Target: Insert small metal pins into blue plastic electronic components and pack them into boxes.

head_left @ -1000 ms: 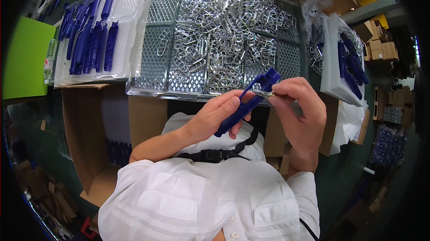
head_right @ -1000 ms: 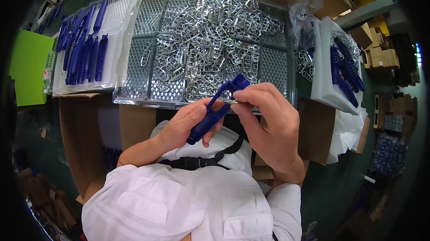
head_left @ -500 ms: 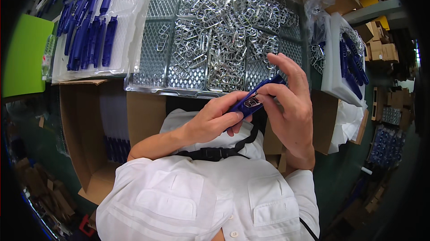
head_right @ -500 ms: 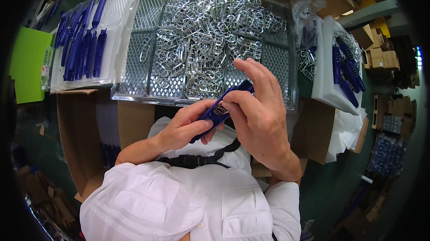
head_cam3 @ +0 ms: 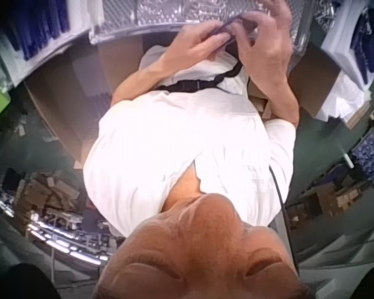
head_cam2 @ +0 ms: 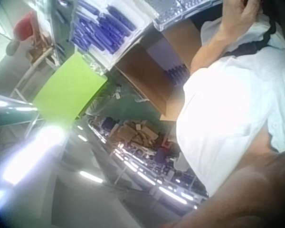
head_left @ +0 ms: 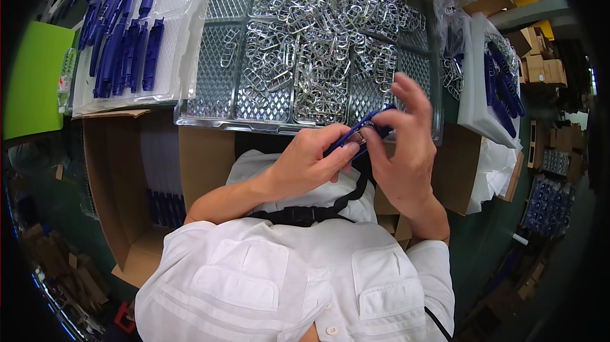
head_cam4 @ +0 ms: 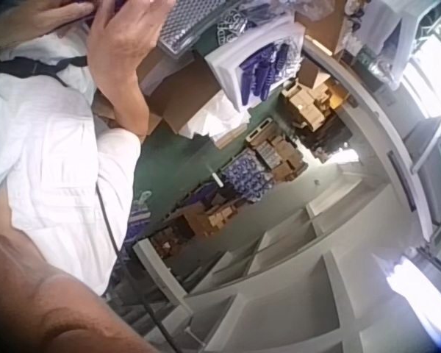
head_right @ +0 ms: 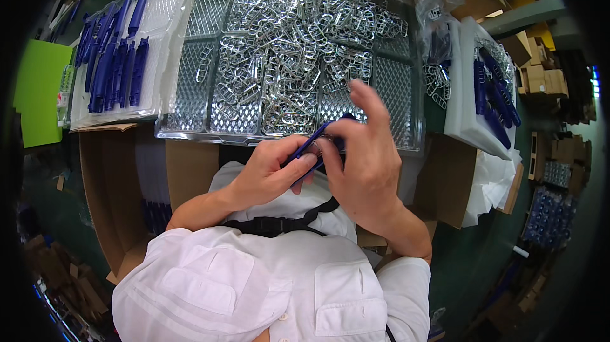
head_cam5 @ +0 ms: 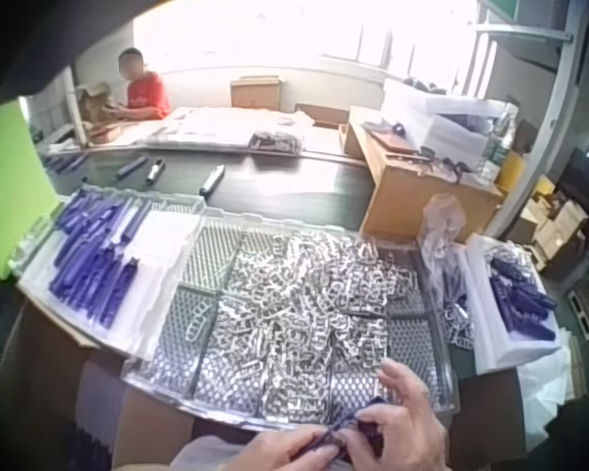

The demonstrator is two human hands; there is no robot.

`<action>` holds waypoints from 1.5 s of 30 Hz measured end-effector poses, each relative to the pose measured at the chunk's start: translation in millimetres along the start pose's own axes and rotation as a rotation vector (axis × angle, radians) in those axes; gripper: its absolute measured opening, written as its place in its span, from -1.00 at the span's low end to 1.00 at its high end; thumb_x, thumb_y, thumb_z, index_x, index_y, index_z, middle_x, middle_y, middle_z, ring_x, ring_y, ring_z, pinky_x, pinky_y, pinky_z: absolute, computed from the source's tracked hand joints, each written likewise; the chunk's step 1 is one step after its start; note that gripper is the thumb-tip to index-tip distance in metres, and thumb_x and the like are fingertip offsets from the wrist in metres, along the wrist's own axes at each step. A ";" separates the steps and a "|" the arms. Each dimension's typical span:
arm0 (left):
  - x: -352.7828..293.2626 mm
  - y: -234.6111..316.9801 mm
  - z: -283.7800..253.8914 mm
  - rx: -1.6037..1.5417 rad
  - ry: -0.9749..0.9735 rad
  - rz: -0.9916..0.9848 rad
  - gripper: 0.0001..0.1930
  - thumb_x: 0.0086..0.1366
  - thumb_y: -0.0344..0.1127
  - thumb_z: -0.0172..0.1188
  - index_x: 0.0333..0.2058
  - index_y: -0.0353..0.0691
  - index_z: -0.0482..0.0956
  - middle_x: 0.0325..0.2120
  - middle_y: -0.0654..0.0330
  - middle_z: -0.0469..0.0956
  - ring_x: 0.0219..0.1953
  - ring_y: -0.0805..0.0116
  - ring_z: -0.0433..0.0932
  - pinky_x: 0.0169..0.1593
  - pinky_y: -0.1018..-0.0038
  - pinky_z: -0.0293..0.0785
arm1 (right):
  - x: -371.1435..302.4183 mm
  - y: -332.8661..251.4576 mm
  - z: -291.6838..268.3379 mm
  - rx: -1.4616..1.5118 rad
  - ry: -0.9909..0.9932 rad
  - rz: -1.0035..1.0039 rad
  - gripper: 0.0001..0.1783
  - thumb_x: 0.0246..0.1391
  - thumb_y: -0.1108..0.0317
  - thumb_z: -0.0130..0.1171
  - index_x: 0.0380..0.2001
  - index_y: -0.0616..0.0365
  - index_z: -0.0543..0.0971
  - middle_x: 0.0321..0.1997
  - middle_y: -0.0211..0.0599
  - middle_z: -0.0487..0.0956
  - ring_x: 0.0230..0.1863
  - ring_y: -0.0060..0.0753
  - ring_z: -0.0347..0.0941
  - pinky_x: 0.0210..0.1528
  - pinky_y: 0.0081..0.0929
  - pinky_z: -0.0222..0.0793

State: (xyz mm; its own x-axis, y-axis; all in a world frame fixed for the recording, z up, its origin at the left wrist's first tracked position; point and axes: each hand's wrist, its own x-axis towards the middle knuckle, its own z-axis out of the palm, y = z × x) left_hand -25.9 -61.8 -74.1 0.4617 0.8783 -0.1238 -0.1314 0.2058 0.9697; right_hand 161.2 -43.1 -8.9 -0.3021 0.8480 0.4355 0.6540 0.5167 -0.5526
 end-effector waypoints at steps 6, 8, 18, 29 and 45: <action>4.2 -3.7 4.9 0.114 0.105 0.061 -0.74 0.54 -0.23 0.22 -0.29 -0.32 0.59 -0.66 0.25 0.59 -0.69 0.53 0.54 -0.59 0.51 0.42 | -3.9 -1.7 -2.1 -0.020 -0.012 0.282 -0.45 0.06 0.46 0.51 0.10 0.25 0.50 0.08 -0.03 0.64 0.02 -0.01 0.68 0.01 -0.29 0.63; 1.4 -6.7 7.6 0.144 0.117 0.090 -0.75 0.53 -0.24 0.23 -0.28 -0.32 0.59 -0.65 0.24 0.60 -0.69 0.51 0.54 -0.59 0.49 0.43 | -5.6 2.8 -5.7 0.136 -0.134 0.490 -0.46 0.09 0.46 0.49 0.11 0.28 0.51 -0.01 -0.08 0.68 -0.05 -0.11 0.71 0.00 -0.36 0.64; -3.6 -18.2 8.2 0.317 0.145 0.202 -0.87 0.52 -0.40 0.20 -0.11 -0.36 0.62 -0.56 0.25 0.63 -0.57 0.53 0.60 -0.48 0.53 0.52 | -9.3 19.1 -2.4 0.619 -0.287 0.620 -0.71 0.28 0.66 0.25 0.04 0.35 0.51 -0.07 -0.14 0.74 -0.02 -0.46 0.69 0.05 -0.52 0.62; 3.0 -22.6 2.6 0.308 0.246 0.158 -0.89 0.36 -0.39 0.30 -0.32 -0.31 0.66 -0.66 0.10 0.59 -0.66 0.24 0.59 -0.53 0.35 0.43 | -16.9 14.7 19.9 0.330 -0.118 0.364 -0.72 0.14 0.53 0.41 -0.10 0.22 0.59 -0.25 -0.20 0.72 -0.31 -0.32 0.71 -0.25 -0.41 0.63; -17.5 39.8 -47.3 0.459 -0.053 0.287 -0.61 0.40 -0.35 0.31 0.15 -0.36 0.62 -0.13 -0.02 0.70 -0.15 0.16 0.72 -0.07 0.39 0.59 | -7.3 37.7 2.5 0.677 0.075 -0.044 -0.55 -0.12 0.81 0.32 -0.11 0.26 0.62 -0.01 0.09 0.65 -0.03 -0.16 0.65 -0.05 -0.34 0.61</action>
State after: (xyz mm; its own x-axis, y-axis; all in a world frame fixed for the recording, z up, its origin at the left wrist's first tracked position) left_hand -80.7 -48.5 -43.3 0.5089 0.8461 0.1585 0.1326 -0.2589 0.9567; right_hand 186.3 -29.4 -34.7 -0.2531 0.8269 0.5021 0.0571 0.5309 -0.8455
